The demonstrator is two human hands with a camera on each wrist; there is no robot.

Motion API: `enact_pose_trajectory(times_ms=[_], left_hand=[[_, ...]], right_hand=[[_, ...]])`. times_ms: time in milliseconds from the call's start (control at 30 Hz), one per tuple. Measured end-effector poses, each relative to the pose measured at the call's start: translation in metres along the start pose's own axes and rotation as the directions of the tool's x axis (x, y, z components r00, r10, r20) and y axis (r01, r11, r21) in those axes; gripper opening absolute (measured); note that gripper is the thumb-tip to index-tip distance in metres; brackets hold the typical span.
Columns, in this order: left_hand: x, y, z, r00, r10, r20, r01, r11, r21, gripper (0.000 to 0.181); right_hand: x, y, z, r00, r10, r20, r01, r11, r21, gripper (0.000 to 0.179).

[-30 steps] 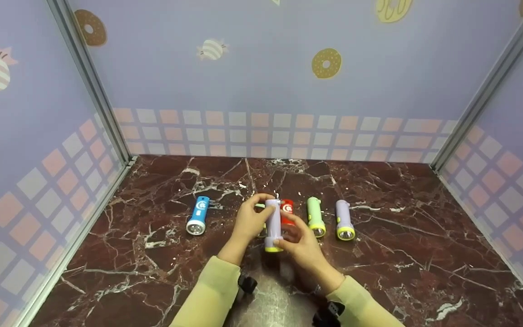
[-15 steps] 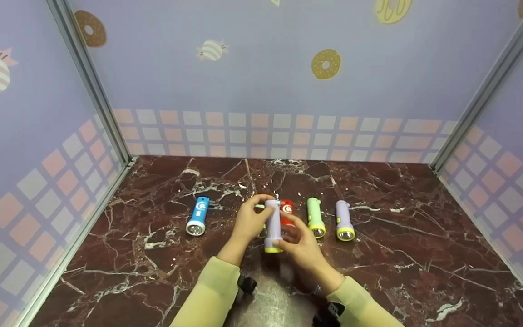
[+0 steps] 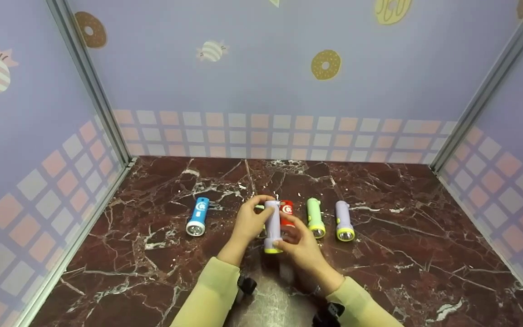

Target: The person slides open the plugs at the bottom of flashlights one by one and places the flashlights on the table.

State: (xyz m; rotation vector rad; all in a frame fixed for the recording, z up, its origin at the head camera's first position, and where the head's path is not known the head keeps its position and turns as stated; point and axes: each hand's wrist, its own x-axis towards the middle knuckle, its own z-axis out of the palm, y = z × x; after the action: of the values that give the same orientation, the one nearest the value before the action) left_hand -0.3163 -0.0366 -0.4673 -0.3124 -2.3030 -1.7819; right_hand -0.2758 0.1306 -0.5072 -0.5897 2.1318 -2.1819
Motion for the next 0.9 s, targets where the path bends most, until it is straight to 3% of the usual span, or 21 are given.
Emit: enact_pose_trajectory(times_ms=[900], left_hand=[[0.0007, -0.0026, 0.0012, 1.0, -0.006, 0.015, 0.007, 1.0, -0.019, 0.028]], right_hand=[[-0.0004, -0.0023, 0.0007, 1.0, 0.016, 0.011, -0.016, 1.0, 0.012, 0.076]])
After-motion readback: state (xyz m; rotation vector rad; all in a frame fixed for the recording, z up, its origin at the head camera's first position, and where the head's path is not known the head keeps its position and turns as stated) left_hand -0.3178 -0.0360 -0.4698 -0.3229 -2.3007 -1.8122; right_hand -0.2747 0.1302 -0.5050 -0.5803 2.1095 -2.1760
